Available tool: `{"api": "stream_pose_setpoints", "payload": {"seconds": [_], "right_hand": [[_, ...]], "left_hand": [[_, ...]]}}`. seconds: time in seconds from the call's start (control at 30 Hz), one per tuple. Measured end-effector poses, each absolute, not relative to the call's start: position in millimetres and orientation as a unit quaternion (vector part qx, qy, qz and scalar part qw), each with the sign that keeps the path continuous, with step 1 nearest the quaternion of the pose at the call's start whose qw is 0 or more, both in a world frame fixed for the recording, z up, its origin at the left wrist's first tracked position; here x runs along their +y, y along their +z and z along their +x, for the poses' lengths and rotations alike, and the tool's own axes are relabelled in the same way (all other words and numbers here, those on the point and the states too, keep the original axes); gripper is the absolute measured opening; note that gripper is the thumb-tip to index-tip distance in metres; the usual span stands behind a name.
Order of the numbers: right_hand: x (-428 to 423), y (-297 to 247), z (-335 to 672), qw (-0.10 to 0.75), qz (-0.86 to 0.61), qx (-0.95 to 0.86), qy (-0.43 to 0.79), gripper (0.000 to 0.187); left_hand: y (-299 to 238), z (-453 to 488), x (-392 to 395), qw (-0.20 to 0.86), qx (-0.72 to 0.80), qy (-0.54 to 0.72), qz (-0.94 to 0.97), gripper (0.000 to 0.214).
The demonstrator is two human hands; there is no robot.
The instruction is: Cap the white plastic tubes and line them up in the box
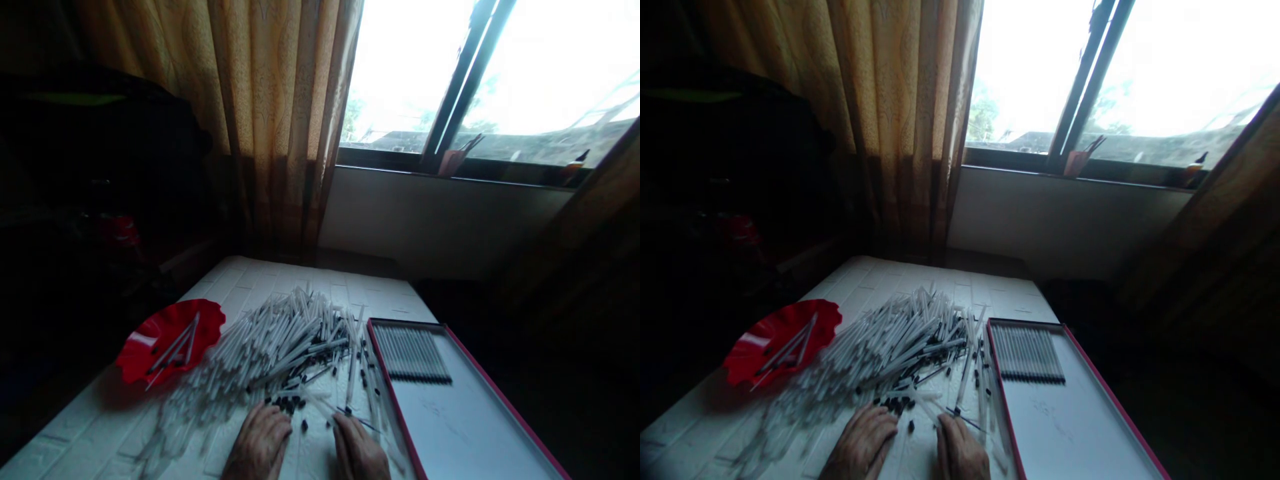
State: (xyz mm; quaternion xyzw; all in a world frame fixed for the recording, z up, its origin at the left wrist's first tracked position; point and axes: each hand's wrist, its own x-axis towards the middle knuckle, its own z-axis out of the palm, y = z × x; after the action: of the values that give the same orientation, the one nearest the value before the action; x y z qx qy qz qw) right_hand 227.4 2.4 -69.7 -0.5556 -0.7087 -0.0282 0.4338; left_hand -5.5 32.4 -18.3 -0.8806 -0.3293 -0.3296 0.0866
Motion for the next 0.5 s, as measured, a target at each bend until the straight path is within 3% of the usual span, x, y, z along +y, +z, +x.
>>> {"api": "stream_pose_setpoints", "payload": {"seconds": [0.37, 0.5], "right_hand": [[-1.2, -54.7, 230.8, 0.519, -0.627, -0.569, 0.114, 0.035], [-3.7, -53.0, 237.8, 0.517, -0.695, -0.482, 0.132, 0.029]], "left_hand": [[2.2, -1.5, 28.2, 0.085, -0.339, -0.354, -0.867, 0.023], [18.2, 22.6, 42.2, 0.032, -0.43, -0.332, -0.839, 0.026]]}}
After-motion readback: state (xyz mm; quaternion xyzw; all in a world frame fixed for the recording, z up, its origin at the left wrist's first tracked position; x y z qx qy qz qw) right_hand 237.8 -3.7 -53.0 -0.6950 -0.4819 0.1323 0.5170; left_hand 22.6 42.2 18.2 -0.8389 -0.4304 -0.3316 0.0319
